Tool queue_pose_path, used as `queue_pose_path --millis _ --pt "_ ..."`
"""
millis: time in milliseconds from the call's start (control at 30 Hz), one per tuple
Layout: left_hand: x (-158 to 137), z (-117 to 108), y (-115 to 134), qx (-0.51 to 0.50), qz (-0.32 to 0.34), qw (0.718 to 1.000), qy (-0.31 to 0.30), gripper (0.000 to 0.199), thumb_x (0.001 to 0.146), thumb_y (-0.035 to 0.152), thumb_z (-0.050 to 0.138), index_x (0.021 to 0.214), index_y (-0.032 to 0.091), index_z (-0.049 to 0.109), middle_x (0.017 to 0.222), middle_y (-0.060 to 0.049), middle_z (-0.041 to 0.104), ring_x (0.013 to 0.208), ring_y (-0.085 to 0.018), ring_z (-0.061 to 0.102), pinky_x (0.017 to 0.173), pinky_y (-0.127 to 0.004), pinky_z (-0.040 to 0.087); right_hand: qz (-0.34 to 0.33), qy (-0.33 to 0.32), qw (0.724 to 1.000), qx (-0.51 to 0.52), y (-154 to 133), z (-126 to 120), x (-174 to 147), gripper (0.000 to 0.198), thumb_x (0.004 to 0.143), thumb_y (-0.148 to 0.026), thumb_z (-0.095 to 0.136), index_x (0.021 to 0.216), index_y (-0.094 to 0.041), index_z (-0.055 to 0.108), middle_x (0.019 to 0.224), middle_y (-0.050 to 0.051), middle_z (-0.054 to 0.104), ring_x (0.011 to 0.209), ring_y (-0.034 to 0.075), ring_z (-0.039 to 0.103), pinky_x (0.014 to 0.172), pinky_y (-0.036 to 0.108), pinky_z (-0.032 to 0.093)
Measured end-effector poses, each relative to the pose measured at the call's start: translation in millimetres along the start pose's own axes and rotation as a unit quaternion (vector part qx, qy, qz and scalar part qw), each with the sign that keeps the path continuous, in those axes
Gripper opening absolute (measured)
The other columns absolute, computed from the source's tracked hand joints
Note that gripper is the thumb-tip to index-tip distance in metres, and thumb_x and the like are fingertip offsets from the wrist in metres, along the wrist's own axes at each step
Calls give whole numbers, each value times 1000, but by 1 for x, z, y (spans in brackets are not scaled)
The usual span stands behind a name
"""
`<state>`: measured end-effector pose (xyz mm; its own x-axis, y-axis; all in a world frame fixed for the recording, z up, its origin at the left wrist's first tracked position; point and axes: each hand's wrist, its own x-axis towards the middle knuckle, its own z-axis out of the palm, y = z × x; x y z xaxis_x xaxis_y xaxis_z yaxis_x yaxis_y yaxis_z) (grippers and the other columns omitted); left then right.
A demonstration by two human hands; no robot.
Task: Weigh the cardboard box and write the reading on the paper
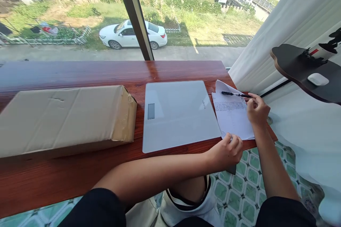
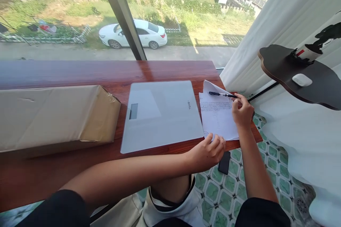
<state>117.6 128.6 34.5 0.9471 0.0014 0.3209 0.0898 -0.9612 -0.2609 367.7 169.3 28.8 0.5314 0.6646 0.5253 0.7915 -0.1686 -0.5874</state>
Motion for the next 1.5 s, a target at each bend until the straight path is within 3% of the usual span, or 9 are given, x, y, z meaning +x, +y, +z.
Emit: queue_pose_path --millis 200,433,667,800,900,1133,1300,1400,1500 --pt "-4 0 -1 20 3 1000 5 47 99 23 33 133 4 58 133 -23 58 116 -27 56 95 -42 42 -17 -24 998 -60 10 5 2 43 87 -36 41 109 -17 74 87 9 75 75 24 70 75 36 53" --pt "-5 -8 -9 -41 81 996 -10 64 97 24 35 160 24 25 133 -17 55 103 -20 55 83 -34 41 -36 -53 995 -82 19 13 4 48 85 -41 37 102 -16 75 93 15 74 86 30 68 80 39 48" --pt "-12 -31 -13 -62 193 978 -40 61 98 22 28 159 33 29 135 -10 55 112 -19 53 94 -35 44 -29 -87 994 -60 19 14 6 34 84 -37 40 93 -19 68 103 17 72 97 31 67 88 38 46" --pt "-30 -53 -20 -48 196 979 -26 58 99 20 30 155 34 34 130 -8 58 106 -17 54 91 -33 45 9 -105 993 -58 14 12 8 32 84 -33 41 96 -19 67 105 18 72 101 32 66 91 38 45" --pt "-54 -67 -31 -18 144 989 -12 58 98 19 35 154 35 35 126 -6 60 101 -15 54 88 -31 45 33 -108 992 -59 10 10 9 27 85 -31 42 94 -20 66 104 18 72 101 32 65 90 39 44" --pt "-118 -79 -52 100 -100 990 27 54 94 23 51 146 35 45 120 -3 67 109 -16 56 99 -36 41 51 -99 992 -57 7 11 10 20 86 -25 47 91 -21 66 102 18 71 98 30 62 90 38 42" --pt "-163 -107 -71 124 -212 954 170 49 84 19 60 132 23 59 106 -4 73 102 -18 60 97 -37 42 125 -96 986 -48 11 9 14 19 89 -21 52 93 -21 70 97 12 71 89 25 60 83 35 41" --pt "-198 -126 -81 147 -275 932 186 50 78 12 62 127 19 60 101 -5 74 97 -19 62 94 -36 44 183 -106 977 -17 13 1 22 16 92 -23 55 95 -22 71 85 7 68 80 22 60 78 35 40" --pt "-239 -143 -89 201 -349 895 192 48 78 12 62 126 20 61 97 -5 73 96 -19 64 90 -35 45 186 -83 979 -15 -6 -13 25 7 87 -21 64 92 -20 69 83 8 67 75 21 59 76 35 41"
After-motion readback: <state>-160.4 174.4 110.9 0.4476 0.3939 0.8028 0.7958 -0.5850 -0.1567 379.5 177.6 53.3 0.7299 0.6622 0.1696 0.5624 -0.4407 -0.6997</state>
